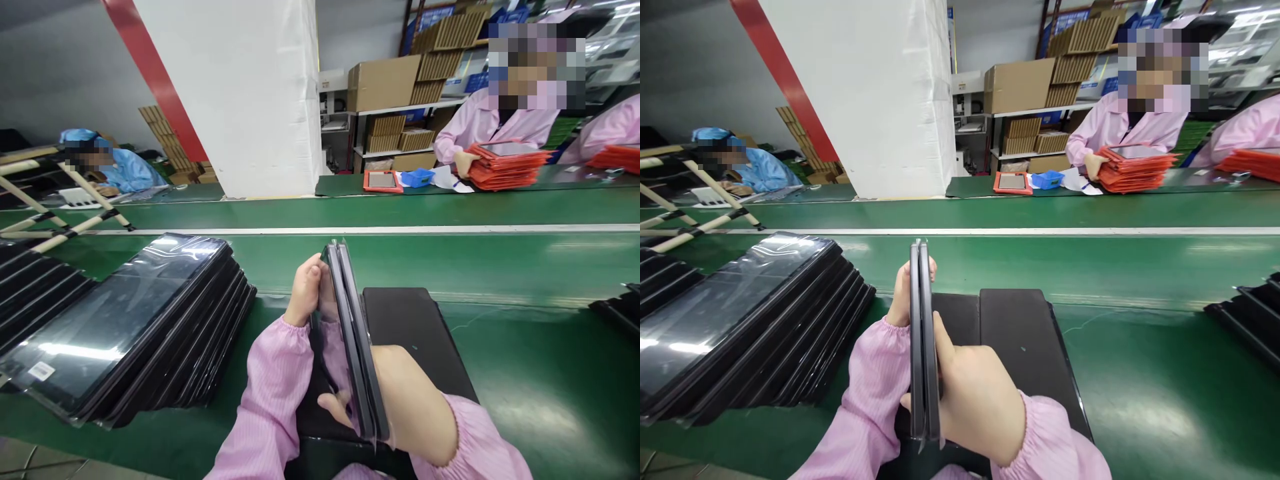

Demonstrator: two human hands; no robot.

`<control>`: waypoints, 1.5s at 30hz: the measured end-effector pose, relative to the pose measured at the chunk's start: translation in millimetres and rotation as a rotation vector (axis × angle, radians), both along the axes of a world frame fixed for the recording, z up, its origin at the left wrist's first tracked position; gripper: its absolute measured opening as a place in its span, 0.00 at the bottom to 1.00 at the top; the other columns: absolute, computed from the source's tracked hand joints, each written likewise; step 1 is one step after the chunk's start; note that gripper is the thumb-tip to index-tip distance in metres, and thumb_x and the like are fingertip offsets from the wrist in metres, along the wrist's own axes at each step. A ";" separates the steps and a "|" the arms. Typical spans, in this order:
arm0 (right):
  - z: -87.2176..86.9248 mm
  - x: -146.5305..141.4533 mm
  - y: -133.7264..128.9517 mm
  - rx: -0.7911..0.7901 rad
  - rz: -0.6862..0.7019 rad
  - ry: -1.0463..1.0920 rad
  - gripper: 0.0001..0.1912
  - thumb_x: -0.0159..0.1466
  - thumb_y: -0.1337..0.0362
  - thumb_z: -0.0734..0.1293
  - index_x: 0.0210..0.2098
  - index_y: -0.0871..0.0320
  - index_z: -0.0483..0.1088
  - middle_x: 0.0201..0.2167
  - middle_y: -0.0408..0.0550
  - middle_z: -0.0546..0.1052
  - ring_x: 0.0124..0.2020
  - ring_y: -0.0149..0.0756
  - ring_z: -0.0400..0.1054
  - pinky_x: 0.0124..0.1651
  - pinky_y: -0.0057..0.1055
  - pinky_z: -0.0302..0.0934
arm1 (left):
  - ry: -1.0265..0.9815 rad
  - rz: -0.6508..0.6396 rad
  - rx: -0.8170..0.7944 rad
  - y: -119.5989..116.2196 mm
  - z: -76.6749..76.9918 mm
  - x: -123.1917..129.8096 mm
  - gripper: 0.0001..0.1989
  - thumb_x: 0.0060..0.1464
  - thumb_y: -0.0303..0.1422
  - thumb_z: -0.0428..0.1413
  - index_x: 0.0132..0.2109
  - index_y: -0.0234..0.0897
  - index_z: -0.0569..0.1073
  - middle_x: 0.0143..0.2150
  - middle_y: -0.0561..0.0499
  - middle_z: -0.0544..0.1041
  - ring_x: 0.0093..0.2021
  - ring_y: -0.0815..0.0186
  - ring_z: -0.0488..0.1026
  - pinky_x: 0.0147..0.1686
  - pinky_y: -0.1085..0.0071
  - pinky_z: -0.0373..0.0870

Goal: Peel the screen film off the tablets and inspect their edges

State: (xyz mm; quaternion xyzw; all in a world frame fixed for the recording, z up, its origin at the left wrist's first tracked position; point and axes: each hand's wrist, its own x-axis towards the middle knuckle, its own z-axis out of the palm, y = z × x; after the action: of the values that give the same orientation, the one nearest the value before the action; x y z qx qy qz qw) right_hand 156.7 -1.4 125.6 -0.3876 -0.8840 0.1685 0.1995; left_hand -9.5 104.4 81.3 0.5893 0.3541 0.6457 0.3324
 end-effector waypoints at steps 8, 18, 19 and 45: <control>0.9 9.4 -0.8 -0.048 0.044 0.021 0.07 0.53 0.65 0.71 0.30 0.58 0.70 0.16 0.37 0.71 0.15 0.31 0.62 0.21 0.29 0.48 | 0.027 0.030 -0.006 -4.4 0.2 4.5 0.34 0.51 0.67 0.46 0.27 0.38 0.64 0.22 0.55 0.62 0.22 0.70 0.57 0.23 0.69 0.54; -0.2 15.2 -2.9 -0.010 0.065 0.004 0.16 0.52 0.67 0.74 0.20 0.56 0.62 0.16 0.37 0.70 0.15 0.31 0.61 0.21 0.29 0.49 | 0.071 0.048 0.079 -5.4 3.2 8.3 0.34 0.52 0.66 0.46 0.27 0.37 0.65 0.23 0.56 0.60 0.24 0.70 0.55 0.26 0.70 0.56; 0.3 15.5 -2.5 -0.012 0.067 -0.004 0.16 0.52 0.66 0.74 0.20 0.56 0.61 0.16 0.37 0.69 0.15 0.31 0.61 0.21 0.29 0.49 | 0.074 0.047 0.083 -5.1 3.1 8.5 0.33 0.53 0.66 0.45 0.27 0.37 0.65 0.23 0.56 0.60 0.24 0.70 0.55 0.26 0.70 0.56; 7.7 16.3 4.9 -0.069 0.066 -0.026 0.17 0.57 0.61 0.72 0.24 0.55 0.58 0.21 0.40 0.72 0.21 0.34 0.67 0.24 0.29 0.52 | -0.003 0.024 0.038 2.5 -5.0 11.7 0.30 0.54 0.62 0.50 0.25 0.38 0.62 0.21 0.57 0.58 0.21 0.71 0.53 0.23 0.71 0.53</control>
State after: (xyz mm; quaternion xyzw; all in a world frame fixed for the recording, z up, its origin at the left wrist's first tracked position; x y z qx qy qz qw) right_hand 173.0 3.6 133.3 -0.3669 -0.8927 0.2002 0.1687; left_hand 2.2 106.9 76.3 0.5902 0.3482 0.6572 0.3140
